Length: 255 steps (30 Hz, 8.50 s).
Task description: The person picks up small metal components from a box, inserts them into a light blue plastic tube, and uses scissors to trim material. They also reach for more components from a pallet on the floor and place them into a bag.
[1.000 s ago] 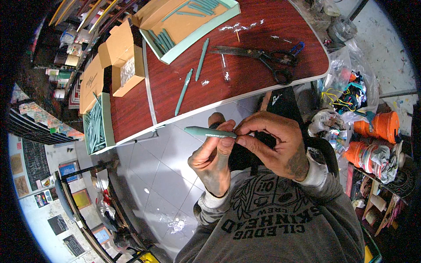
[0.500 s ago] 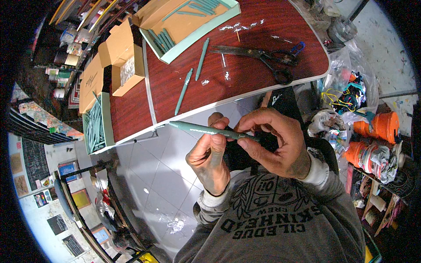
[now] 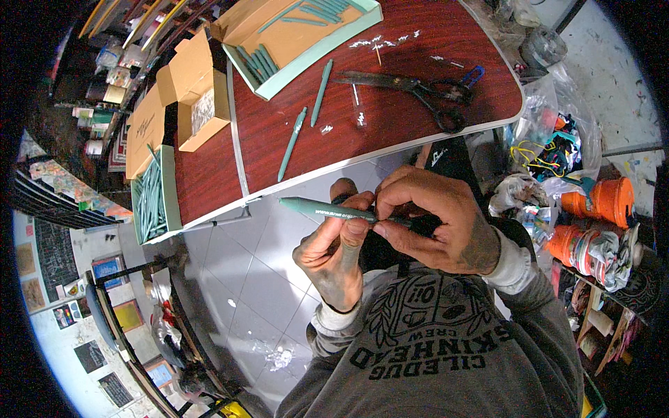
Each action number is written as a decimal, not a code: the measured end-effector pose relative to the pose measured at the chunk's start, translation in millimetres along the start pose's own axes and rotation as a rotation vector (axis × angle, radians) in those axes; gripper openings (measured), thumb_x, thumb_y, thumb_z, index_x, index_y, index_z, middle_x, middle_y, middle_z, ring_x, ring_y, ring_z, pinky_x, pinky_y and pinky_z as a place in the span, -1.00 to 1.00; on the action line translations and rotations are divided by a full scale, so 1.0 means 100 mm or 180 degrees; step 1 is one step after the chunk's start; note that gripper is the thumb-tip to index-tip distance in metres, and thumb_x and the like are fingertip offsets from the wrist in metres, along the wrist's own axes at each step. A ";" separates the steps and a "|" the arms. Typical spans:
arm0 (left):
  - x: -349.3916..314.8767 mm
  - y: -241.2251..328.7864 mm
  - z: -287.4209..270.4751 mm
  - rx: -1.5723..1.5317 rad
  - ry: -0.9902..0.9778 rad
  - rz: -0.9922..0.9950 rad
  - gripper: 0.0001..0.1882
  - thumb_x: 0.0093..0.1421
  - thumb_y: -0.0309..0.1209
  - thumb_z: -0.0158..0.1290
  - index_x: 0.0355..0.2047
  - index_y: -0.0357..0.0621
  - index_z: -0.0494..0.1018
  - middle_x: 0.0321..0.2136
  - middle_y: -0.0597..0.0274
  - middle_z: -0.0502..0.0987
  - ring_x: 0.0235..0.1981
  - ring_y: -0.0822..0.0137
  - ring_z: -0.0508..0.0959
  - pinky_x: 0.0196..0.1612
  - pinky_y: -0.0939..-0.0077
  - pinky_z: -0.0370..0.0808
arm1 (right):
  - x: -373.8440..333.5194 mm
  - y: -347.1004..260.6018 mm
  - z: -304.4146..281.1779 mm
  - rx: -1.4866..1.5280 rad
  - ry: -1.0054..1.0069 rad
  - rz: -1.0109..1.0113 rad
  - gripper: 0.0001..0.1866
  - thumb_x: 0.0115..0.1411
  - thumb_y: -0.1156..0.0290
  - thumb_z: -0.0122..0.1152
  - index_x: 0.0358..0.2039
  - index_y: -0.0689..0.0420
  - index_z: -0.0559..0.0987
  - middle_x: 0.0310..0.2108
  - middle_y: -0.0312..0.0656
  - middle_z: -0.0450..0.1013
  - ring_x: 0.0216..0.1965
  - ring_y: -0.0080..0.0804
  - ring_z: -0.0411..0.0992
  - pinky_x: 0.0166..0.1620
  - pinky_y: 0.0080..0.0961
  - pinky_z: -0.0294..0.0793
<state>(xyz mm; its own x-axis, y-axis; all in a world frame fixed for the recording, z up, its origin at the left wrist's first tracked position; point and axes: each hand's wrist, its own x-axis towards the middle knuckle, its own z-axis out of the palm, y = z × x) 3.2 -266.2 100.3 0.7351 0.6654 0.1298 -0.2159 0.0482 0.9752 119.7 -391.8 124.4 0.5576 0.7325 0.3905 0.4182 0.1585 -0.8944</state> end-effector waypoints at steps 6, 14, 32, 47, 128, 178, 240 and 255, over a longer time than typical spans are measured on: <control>-0.01 -0.02 0.00 -0.0207 -0.0018 -0.0082 -0.71 0.25 -0.40 0.22 -0.14 -0.41 0.60 -0.17 -0.06 0.64 -0.12 0.20 0.60 0.04 0.26 0.48 | 0.01 0.01 -0.03 -0.0157 -0.0165 -0.0216 -0.83 0.16 0.52 0.27 -0.27 0.20 0.47 -0.31 -0.09 0.42 -0.26 -0.09 0.47 -0.18 -0.30 0.48; 0.06 0.09 0.03 -0.0112 0.0125 -0.0464 -0.67 0.29 -0.34 0.17 -0.10 -0.42 0.59 -0.17 -0.04 0.64 -0.14 0.22 0.60 0.02 0.30 0.47 | -0.04 -0.10 -0.05 0.0390 -0.0053 0.0553 -0.80 0.16 0.53 0.27 -0.19 0.16 0.52 -0.33 -0.12 0.51 -0.32 -0.16 0.55 -0.25 -0.29 0.52; 0.19 0.13 -0.06 -0.0320 -0.0408 -0.0655 -0.69 0.34 -0.32 0.15 -0.10 -0.37 0.60 -0.29 0.18 0.65 -0.35 0.48 0.53 -0.23 0.60 0.46 | 0.18 0.08 -0.13 -0.0750 -0.0512 -0.0669 -0.79 0.05 0.62 0.30 -0.28 0.19 0.52 -0.41 -0.16 0.48 -0.43 -0.24 0.51 -0.36 -0.42 0.48; 0.17 0.15 -0.05 -0.0544 -0.0189 -0.0639 -0.75 0.27 -0.43 0.22 -0.13 -0.37 0.61 -0.34 0.21 0.63 -0.37 0.48 0.53 -0.23 0.59 0.49 | 0.23 0.03 -0.18 -0.0672 -0.0677 -0.0527 -0.81 0.05 0.62 0.33 -0.30 0.23 0.55 -0.41 -0.14 0.50 -0.41 -0.27 0.53 -0.30 -0.42 0.52; 0.25 0.05 -0.20 -0.1667 -0.0954 -0.1629 -0.68 0.37 -0.27 0.07 -0.10 -0.29 0.61 -0.27 0.27 0.67 -0.34 0.51 0.56 -0.12 0.59 0.51 | 0.33 -0.10 -0.19 -0.1063 -0.1564 -0.1092 -0.84 0.02 0.68 0.19 -0.35 0.26 0.49 -0.36 -0.01 0.57 -0.32 -0.14 0.61 -0.16 -0.33 0.61; 2.02 -0.69 -1.20 0.3474 -0.1151 0.0601 -0.70 0.03 -0.10 0.39 -0.38 -0.01 0.66 -0.53 0.24 0.65 -0.56 0.38 0.61 -0.47 0.40 0.51 | -4.72 2.86 -2.41 -0.2992 0.1422 0.2982 -0.87 0.20 0.42 0.23 -0.29 0.10 0.47 -0.43 -0.21 0.50 -0.48 -0.47 0.46 -0.40 -0.44 0.48; -0.33 -2.41 -0.26 0.2451 -0.3599 -0.0996 -0.81 0.14 -0.32 0.21 -0.24 -0.04 0.54 -0.46 0.26 0.64 -0.36 0.24 0.67 -0.27 0.31 0.57 | -5.30 3.36 -2.23 -0.1950 0.2167 0.3104 -0.84 0.29 0.29 0.10 -0.37 0.06 0.41 -0.52 -0.25 0.41 -0.59 -0.51 0.35 -0.57 -0.53 0.38; -1.04 -2.69 2.15 0.0465 -0.3495 0.1063 -0.76 0.12 -0.44 0.13 -0.17 -0.01 0.56 -0.25 0.13 0.65 -0.17 0.07 0.64 -0.09 0.23 0.54 | -4.07 2.40 -2.11 0.0485 0.2934 0.3114 -0.84 0.30 0.25 0.02 -0.35 0.04 0.40 -0.58 -0.29 0.31 -0.65 -0.50 0.28 -0.62 -0.52 0.32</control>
<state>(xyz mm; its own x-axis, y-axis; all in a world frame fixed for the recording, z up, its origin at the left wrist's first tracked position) 123.1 -508.2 -137.5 0.8335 -0.3802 0.4010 -0.4810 -0.1422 0.8651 144.4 -791.3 -203.4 0.8779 -0.1108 -0.4659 -0.4734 -0.0528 -0.8793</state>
